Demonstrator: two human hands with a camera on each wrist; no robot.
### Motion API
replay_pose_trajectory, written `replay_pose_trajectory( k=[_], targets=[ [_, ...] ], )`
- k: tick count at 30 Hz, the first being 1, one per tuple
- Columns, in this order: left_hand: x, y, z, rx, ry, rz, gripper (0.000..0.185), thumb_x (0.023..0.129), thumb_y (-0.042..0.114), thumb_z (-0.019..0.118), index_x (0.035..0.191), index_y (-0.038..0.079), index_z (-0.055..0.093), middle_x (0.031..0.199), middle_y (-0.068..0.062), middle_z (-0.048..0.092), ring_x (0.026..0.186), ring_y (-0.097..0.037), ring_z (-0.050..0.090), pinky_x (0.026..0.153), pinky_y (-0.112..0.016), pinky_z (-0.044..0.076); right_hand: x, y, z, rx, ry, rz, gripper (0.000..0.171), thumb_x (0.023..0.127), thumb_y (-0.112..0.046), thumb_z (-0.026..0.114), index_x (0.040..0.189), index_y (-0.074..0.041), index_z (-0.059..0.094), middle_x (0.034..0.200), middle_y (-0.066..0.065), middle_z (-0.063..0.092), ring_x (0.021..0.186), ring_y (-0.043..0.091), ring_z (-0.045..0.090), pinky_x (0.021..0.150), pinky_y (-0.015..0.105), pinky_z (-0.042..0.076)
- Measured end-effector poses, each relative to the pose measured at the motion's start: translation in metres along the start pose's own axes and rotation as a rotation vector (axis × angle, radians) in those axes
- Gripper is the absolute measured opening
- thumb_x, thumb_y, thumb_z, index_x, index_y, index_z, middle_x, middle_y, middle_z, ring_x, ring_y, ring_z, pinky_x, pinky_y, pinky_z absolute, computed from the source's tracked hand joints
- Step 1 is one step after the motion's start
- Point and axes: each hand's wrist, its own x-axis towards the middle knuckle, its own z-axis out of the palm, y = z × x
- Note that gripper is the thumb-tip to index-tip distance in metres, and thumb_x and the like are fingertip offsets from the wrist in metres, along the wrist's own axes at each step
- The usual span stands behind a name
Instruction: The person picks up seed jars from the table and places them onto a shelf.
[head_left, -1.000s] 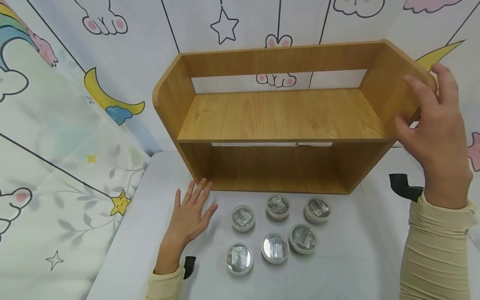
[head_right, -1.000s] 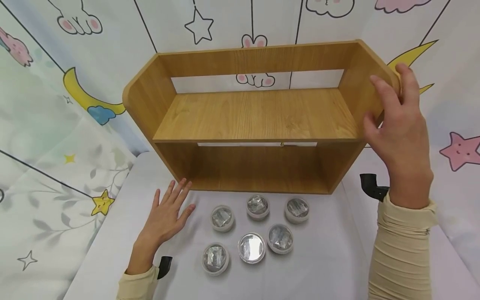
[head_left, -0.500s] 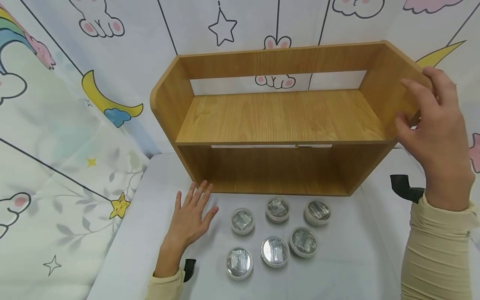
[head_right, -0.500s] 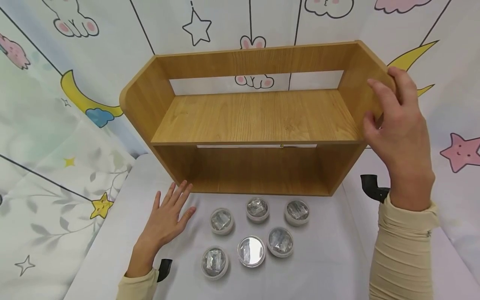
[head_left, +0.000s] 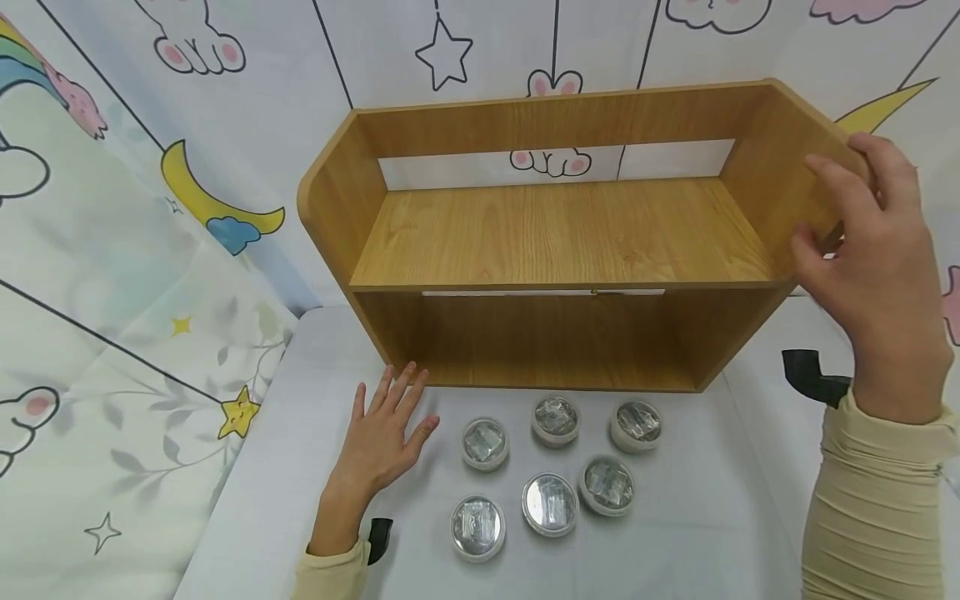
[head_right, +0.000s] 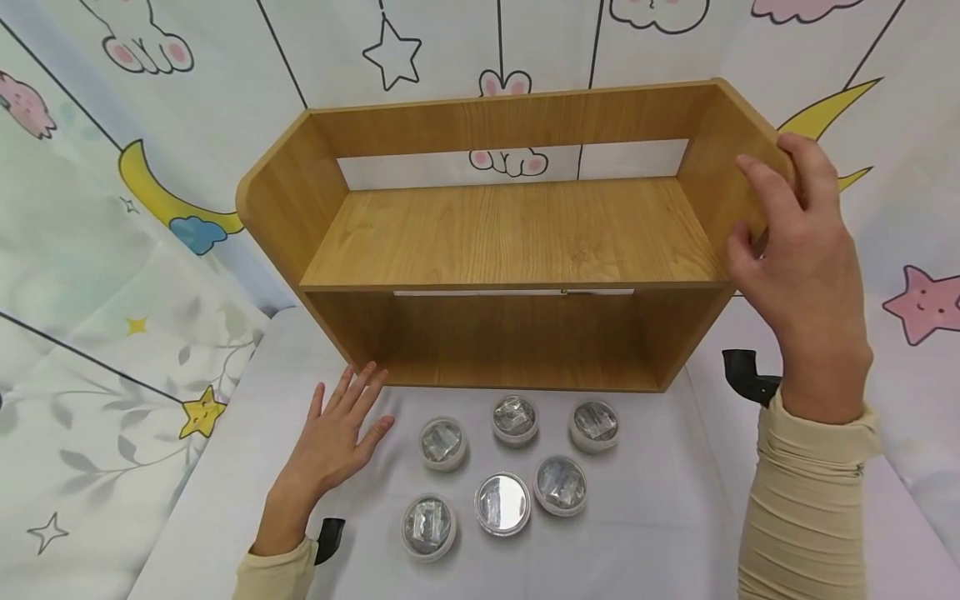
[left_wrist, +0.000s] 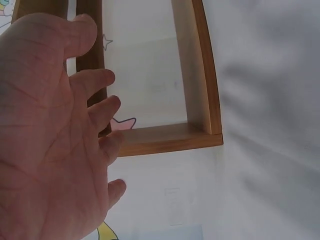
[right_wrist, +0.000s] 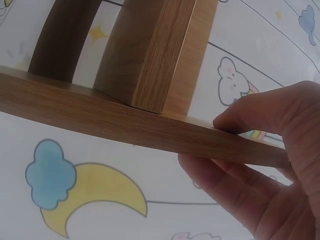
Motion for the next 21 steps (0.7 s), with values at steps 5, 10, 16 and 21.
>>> replay_pose_trajectory(
  k=[5,10,16,21],
  targets=[
    [-0.001,0.004,0.000,-0.192,-0.060,0.058,0.074,0.094,0.059,0.052,0.156,0.022,0.032,0.163,-0.001,0.020,0.149,-0.029,0.012,0.115,-0.063,0.006,0.000,0.000,-0.001,0.002,-0.002,0.003,0.065,0.087,0.008,0.058,0.147,-0.011,0.044,0.159,0.004,0.025,0.138,0.036,0.036,0.089,0.067,0.043],
    [-0.002,0.009,-0.002,-0.464,-0.185,0.157,0.072,0.087,0.051,0.071,0.150,0.032,0.043,0.159,0.003,0.030,0.147,-0.023,0.022,0.114,-0.059,0.021,0.000,-0.001,-0.002,0.008,-0.007,0.014,0.064,0.087,0.007,0.057,0.147,-0.010,0.044,0.159,0.004,0.024,0.139,0.035,0.034,0.092,0.066,0.042],
    [-0.004,0.013,0.003,-0.632,-0.250,0.238,0.068,0.082,0.038,0.081,0.143,0.026,0.054,0.155,0.005,0.037,0.142,-0.020,0.034,0.110,-0.050,0.036,0.000,-0.001,-0.002,0.010,-0.012,0.022,0.064,0.087,0.007,0.057,0.147,-0.011,0.044,0.159,0.004,0.024,0.139,0.035,0.034,0.093,0.066,0.041],
    [-0.005,0.015,0.011,-0.696,-0.234,0.267,0.059,0.080,0.032,0.083,0.134,0.020,0.061,0.152,0.005,0.042,0.140,-0.018,0.037,0.110,-0.045,0.036,0.001,-0.001,-0.003,0.015,-0.013,0.028,0.064,0.087,0.007,0.057,0.147,-0.011,0.045,0.159,0.004,0.024,0.139,0.036,0.034,0.092,0.067,0.042]
  ],
)
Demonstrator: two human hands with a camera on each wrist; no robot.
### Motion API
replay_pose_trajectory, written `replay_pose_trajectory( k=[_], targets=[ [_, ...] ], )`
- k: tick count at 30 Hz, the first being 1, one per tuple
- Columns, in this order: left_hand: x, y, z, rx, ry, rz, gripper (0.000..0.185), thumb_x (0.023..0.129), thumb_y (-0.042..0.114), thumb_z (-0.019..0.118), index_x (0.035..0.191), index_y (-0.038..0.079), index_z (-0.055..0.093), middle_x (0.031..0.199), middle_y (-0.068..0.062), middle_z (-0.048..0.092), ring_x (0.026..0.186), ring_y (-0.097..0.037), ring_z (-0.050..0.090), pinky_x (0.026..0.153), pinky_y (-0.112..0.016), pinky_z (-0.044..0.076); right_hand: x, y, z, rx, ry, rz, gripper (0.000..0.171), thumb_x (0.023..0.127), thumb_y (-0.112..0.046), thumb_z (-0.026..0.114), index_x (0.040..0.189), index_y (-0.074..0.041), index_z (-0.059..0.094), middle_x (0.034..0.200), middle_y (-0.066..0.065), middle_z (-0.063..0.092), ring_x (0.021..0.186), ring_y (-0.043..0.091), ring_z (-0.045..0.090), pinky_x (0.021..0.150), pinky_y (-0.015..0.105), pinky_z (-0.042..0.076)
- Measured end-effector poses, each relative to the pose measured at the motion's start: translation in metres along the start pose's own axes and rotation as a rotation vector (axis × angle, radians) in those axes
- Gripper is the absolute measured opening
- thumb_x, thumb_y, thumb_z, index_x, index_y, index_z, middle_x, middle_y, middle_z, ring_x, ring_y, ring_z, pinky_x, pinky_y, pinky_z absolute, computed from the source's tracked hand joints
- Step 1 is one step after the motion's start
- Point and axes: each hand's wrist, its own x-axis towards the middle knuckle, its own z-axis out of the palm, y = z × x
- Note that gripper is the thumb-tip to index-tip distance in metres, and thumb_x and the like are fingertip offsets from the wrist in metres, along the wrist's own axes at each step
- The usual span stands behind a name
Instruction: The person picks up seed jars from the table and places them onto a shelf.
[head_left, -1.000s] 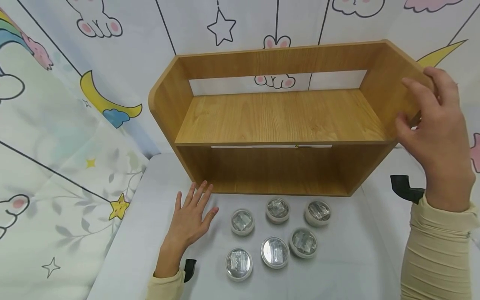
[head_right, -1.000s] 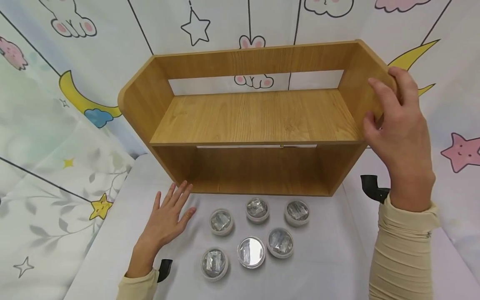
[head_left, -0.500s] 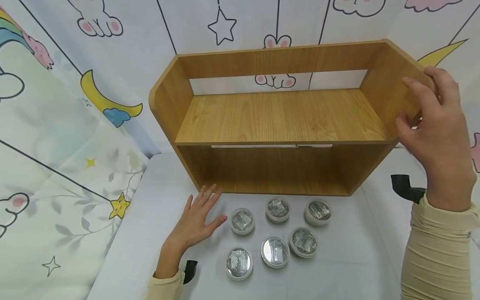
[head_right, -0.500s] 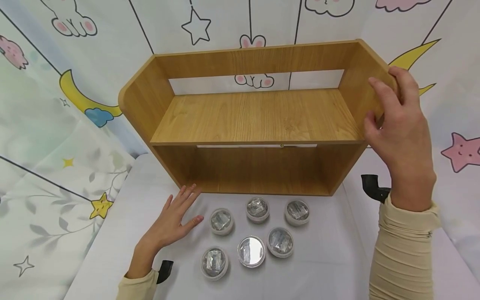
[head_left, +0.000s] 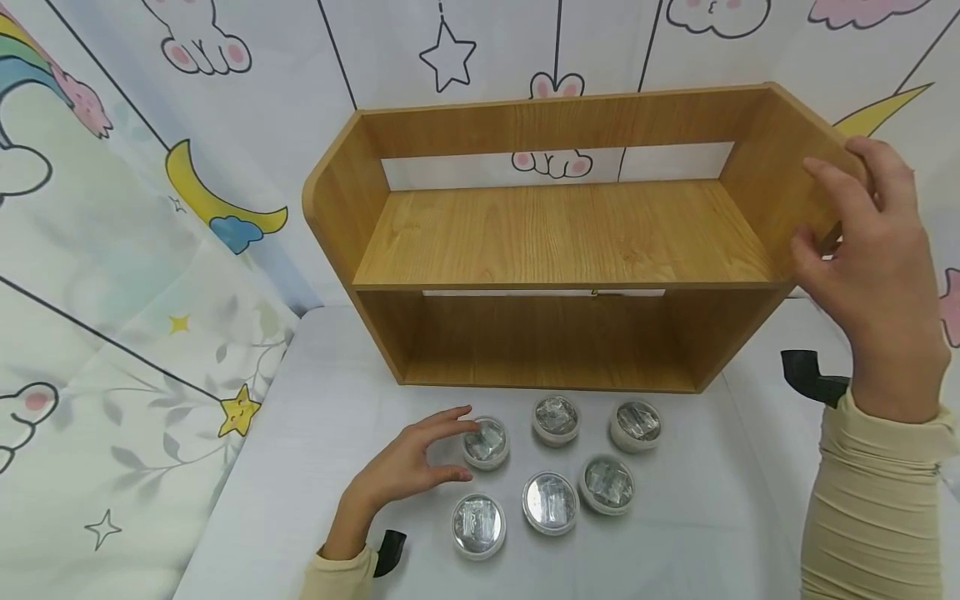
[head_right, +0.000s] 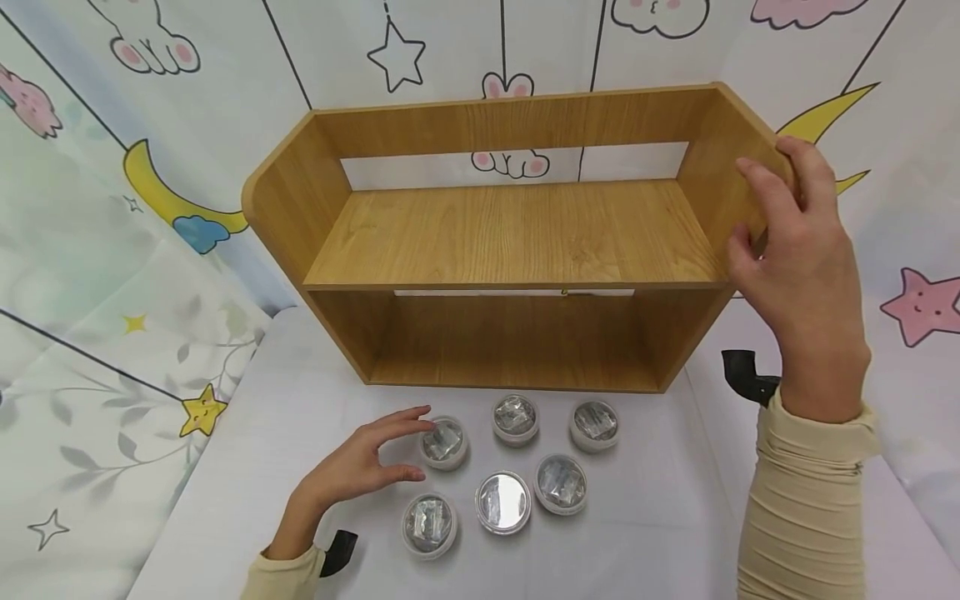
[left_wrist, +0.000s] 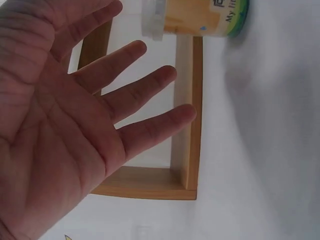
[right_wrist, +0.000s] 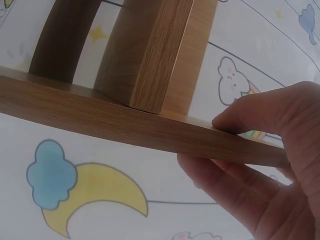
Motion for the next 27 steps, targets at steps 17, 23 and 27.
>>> replay_pose_trajectory(
  k=[17,23,27],
  targets=[
    [0.005,-0.003,0.018,0.007,0.104,0.046,0.028,0.078,0.011,0.084,0.098,0.015,0.065,0.142,-0.007,0.054,0.134,-0.017,0.046,0.109,-0.040,0.039,0.000,-0.001,-0.002,0.018,-0.003,0.000,0.065,0.087,0.007,0.058,0.148,-0.013,0.044,0.159,0.004,0.024,0.138,0.036,0.036,0.092,0.066,0.041],
    [0.004,-0.003,0.021,0.018,0.124,0.067,0.026,0.078,0.009,0.084,0.092,0.012,0.063,0.141,-0.009,0.054,0.134,-0.020,0.045,0.109,-0.042,0.039,0.000,0.000,-0.002,0.019,-0.008,0.008,0.065,0.088,0.007,0.058,0.148,-0.013,0.044,0.159,0.003,0.024,0.138,0.036,0.036,0.091,0.067,0.042],
    [0.004,-0.003,0.021,0.026,0.124,0.064,0.026,0.078,0.009,0.084,0.091,0.011,0.062,0.141,-0.009,0.054,0.134,-0.020,0.046,0.108,-0.042,0.040,0.000,0.000,-0.002,0.015,-0.013,0.013,0.065,0.088,0.006,0.058,0.148,-0.014,0.044,0.160,0.003,0.023,0.138,0.037,0.036,0.091,0.067,0.042]
  ],
)
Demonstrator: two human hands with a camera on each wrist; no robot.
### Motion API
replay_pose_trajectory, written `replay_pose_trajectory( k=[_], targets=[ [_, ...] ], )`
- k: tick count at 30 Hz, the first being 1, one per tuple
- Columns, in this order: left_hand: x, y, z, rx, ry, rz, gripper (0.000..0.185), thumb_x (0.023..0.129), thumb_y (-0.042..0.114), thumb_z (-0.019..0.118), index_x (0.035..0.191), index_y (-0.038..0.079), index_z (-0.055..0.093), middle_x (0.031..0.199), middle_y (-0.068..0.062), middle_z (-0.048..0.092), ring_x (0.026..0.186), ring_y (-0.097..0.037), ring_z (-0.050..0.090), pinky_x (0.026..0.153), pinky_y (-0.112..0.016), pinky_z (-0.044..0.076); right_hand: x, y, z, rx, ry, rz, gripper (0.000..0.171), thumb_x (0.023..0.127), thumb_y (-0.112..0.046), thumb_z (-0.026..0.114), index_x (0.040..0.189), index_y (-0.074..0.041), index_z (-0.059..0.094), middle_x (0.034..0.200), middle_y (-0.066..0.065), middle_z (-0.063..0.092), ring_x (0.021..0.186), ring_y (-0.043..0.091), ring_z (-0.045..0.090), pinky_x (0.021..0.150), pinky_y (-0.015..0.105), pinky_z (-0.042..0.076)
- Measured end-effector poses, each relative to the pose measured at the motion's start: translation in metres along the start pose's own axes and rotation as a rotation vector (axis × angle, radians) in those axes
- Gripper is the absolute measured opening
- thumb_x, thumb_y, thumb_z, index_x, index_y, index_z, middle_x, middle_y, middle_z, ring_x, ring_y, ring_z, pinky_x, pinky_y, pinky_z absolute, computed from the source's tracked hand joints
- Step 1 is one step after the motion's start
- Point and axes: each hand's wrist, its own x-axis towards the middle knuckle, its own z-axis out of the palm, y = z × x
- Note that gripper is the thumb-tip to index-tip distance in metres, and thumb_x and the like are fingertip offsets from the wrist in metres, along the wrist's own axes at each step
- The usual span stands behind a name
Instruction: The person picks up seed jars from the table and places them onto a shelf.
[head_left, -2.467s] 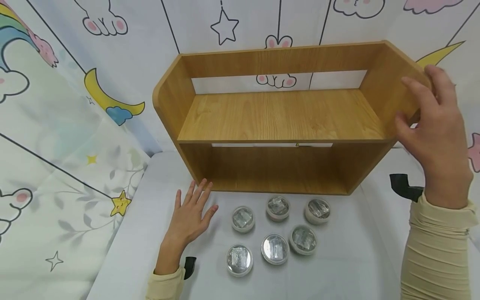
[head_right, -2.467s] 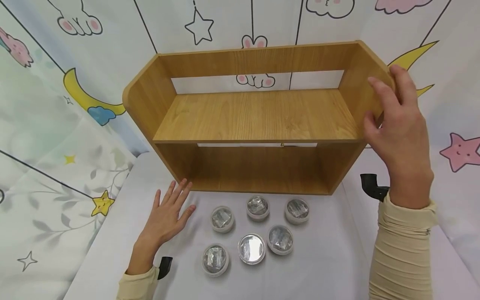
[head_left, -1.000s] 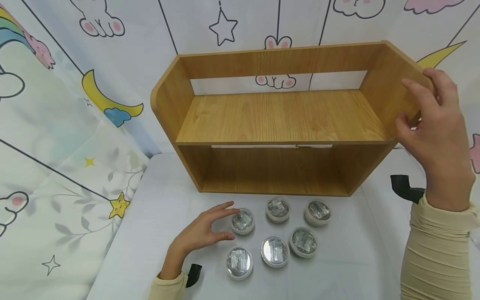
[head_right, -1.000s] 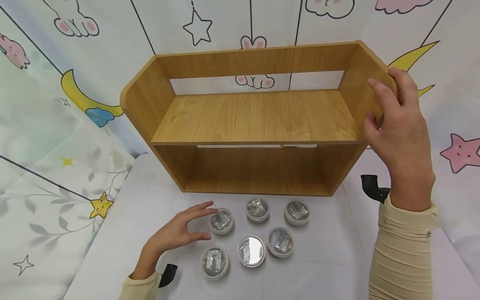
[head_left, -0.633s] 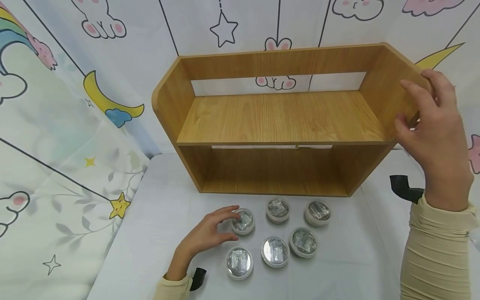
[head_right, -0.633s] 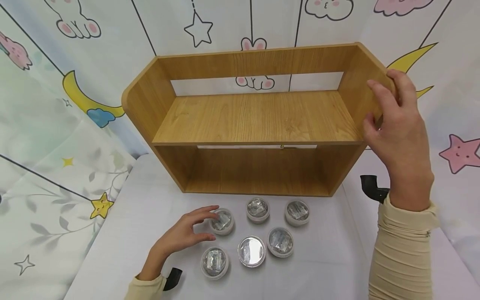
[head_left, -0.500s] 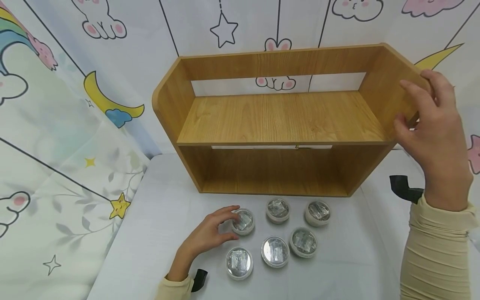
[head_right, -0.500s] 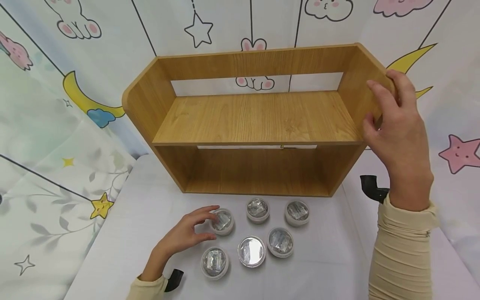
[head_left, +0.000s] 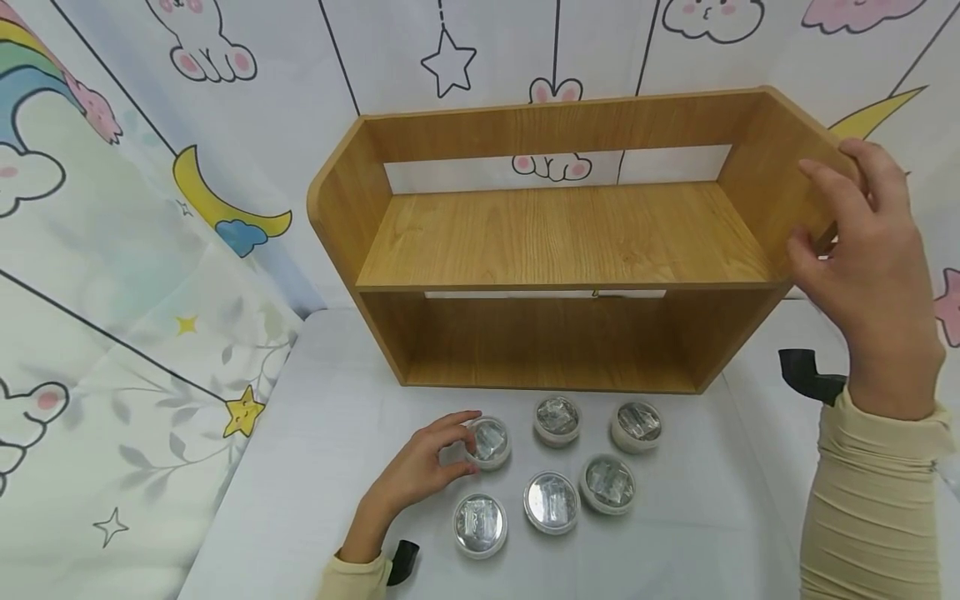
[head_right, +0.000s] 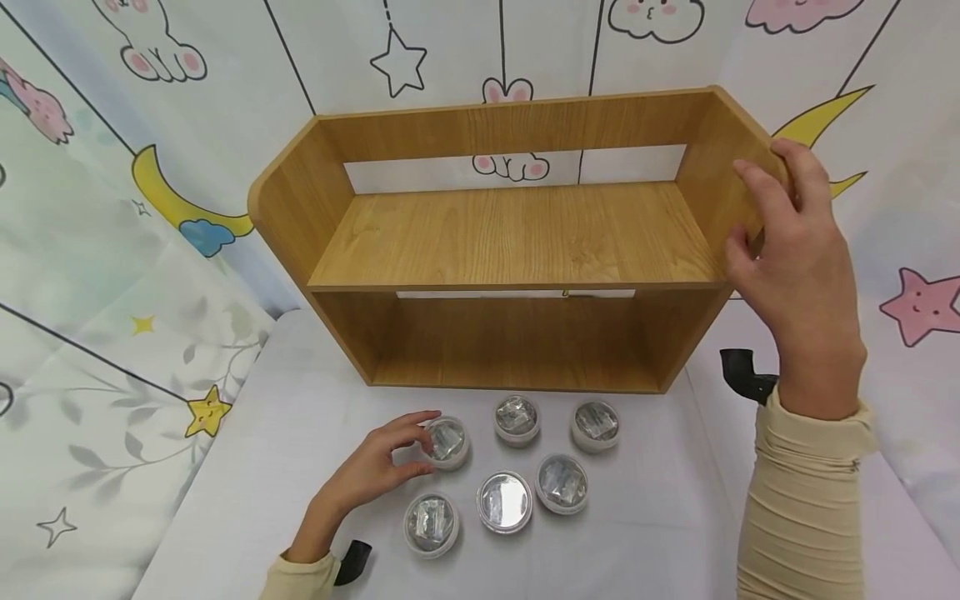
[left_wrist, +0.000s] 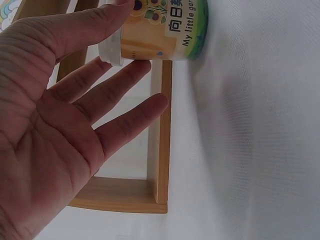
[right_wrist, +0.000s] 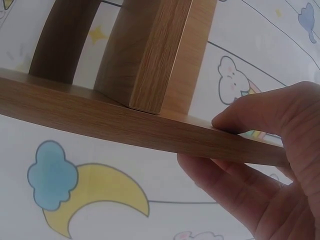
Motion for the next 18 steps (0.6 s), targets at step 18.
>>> replay_pose_trajectory(
  k=[18],
  targets=[
    [0.004,0.032,-0.031,0.024,-0.050,-0.021,0.024,0.079,0.014,0.084,0.090,0.018,0.063,0.142,-0.003,0.054,0.135,-0.016,0.045,0.107,-0.042,0.041,0.000,-0.005,-0.003,0.008,-0.006,0.007,0.065,0.088,0.007,0.058,0.148,-0.012,0.043,0.159,0.005,0.023,0.139,0.037,0.034,0.093,0.066,0.040]
  ],
)
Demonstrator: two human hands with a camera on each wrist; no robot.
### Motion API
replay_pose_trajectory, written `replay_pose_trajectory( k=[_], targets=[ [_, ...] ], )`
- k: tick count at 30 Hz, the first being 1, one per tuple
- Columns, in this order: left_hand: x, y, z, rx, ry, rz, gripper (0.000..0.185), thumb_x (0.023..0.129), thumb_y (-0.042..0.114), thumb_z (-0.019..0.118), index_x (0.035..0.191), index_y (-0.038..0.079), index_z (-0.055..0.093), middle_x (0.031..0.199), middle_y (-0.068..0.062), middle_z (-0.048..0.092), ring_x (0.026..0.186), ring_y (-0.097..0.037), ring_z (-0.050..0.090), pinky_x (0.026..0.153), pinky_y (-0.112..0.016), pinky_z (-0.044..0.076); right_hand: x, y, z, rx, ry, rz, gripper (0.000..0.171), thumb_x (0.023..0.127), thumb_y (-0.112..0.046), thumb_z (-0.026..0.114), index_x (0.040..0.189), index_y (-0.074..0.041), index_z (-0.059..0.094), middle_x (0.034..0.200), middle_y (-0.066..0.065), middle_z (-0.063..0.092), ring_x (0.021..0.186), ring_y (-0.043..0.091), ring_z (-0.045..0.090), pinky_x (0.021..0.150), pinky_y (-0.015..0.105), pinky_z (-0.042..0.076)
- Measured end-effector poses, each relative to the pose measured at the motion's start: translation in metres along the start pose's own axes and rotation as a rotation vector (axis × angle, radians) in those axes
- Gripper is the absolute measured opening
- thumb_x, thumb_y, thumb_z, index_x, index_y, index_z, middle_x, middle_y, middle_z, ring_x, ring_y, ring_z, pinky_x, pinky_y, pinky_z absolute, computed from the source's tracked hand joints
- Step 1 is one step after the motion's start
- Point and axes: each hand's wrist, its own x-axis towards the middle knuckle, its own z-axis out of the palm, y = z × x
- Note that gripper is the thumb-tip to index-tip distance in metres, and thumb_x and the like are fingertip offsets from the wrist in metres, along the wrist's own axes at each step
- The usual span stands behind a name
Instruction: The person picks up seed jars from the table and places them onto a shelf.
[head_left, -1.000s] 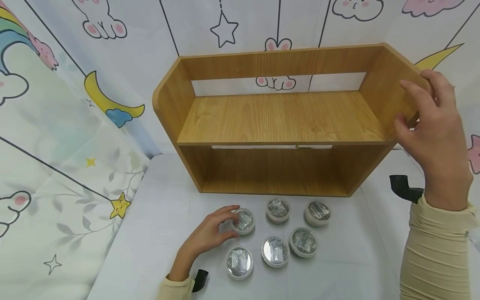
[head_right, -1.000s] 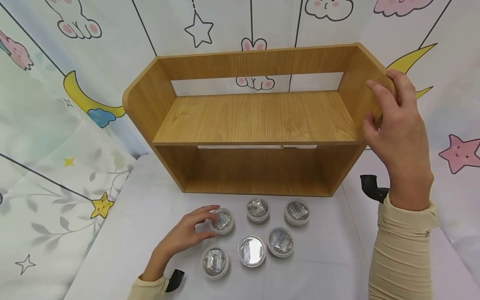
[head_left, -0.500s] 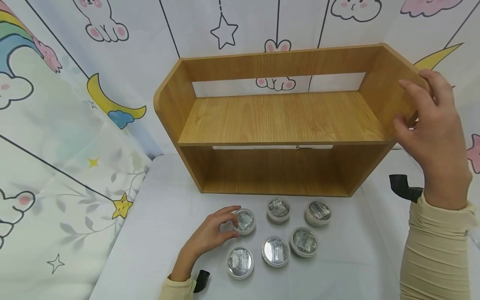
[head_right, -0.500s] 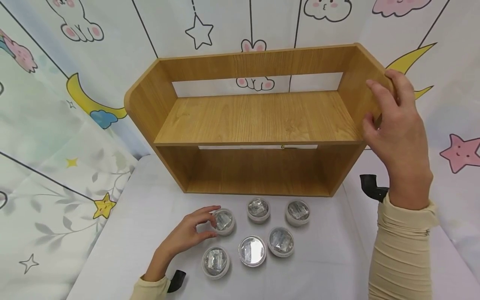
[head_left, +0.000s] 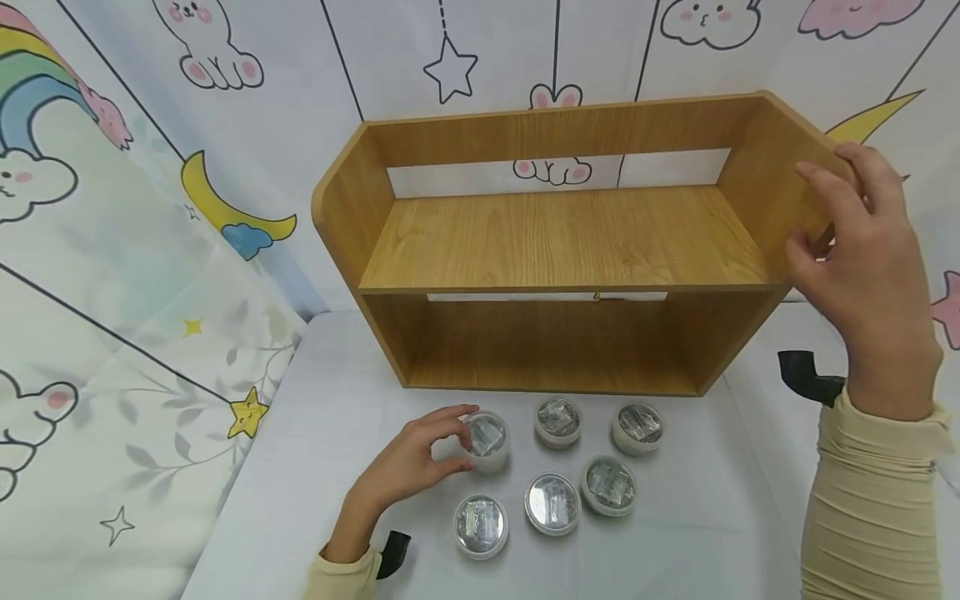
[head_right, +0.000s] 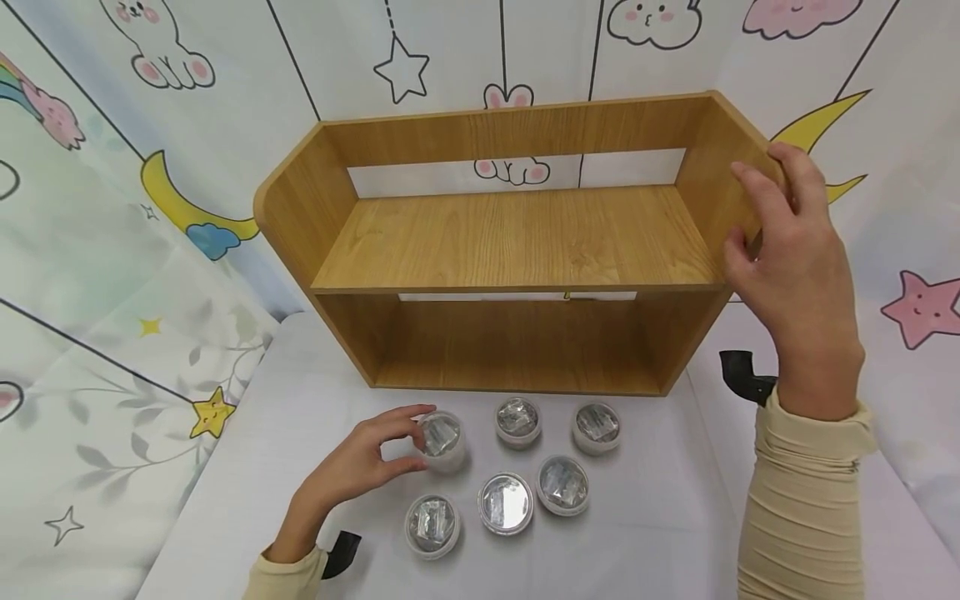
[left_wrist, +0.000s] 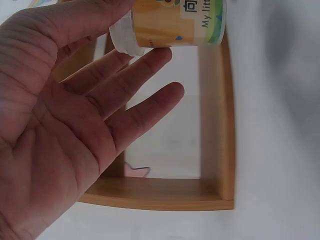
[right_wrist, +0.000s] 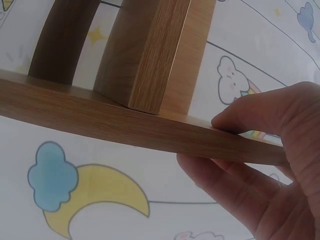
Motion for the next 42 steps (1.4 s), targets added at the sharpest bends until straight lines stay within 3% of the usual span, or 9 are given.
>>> replay_pose_trajectory(
  k=[5,16,21,32,36,42],
  targets=[
    [0.001,0.017,-0.023,0.024,0.004,0.011,0.023,0.080,0.017,0.084,0.090,0.018,0.062,0.143,0.000,0.053,0.133,-0.014,0.045,0.105,-0.040,0.044,0.000,-0.007,-0.003,0.002,-0.007,0.010,0.064,0.088,0.009,0.057,0.148,-0.009,0.043,0.159,0.008,0.024,0.140,0.038,0.033,0.094,0.067,0.039],
    [0.007,0.052,-0.070,0.029,0.002,0.092,0.022,0.081,0.015,0.083,0.090,0.018,0.063,0.140,0.000,0.055,0.128,-0.018,0.051,0.100,-0.040,0.048,0.001,0.005,0.001,-0.005,-0.003,-0.009,0.067,0.087,0.007,0.058,0.149,-0.013,0.042,0.160,0.005,0.023,0.139,0.037,0.034,0.091,0.067,0.041],
    [0.015,0.060,-0.089,0.036,0.010,0.157,0.022,0.081,0.010,0.082,0.091,0.013,0.062,0.137,-0.003,0.057,0.127,-0.019,0.053,0.095,-0.036,0.051,0.000,0.006,0.001,-0.005,0.004,-0.017,0.068,0.087,0.007,0.059,0.149,-0.012,0.042,0.159,0.005,0.023,0.137,0.039,0.036,0.087,0.069,0.043],
    [0.030,0.075,-0.118,0.037,0.043,0.260,0.025,0.081,0.008,0.082,0.094,0.015,0.062,0.131,-0.005,0.061,0.126,-0.022,0.053,0.092,-0.028,0.049,0.001,0.006,0.001,-0.007,0.004,-0.026,0.067,0.087,0.007,0.058,0.149,-0.012,0.042,0.159,0.006,0.024,0.138,0.039,0.035,0.090,0.068,0.041],
    [0.036,0.078,-0.127,0.064,0.057,0.276,0.028,0.079,0.005,0.083,0.094,0.015,0.062,0.128,-0.003,0.063,0.127,-0.022,0.052,0.092,-0.026,0.049,0.001,0.005,0.001,-0.003,0.001,-0.021,0.066,0.087,0.008,0.058,0.149,-0.011,0.042,0.159,0.007,0.024,0.138,0.039,0.034,0.091,0.068,0.039],
    [0.046,0.084,-0.144,0.094,0.076,0.294,0.028,0.078,0.002,0.083,0.094,0.013,0.061,0.128,-0.005,0.063,0.123,-0.021,0.055,0.082,-0.024,0.051,0.000,0.003,0.001,0.000,-0.006,-0.010,0.068,0.087,0.009,0.058,0.149,-0.011,0.041,0.159,0.007,0.023,0.139,0.039,0.033,0.091,0.068,0.038]
  ],
)
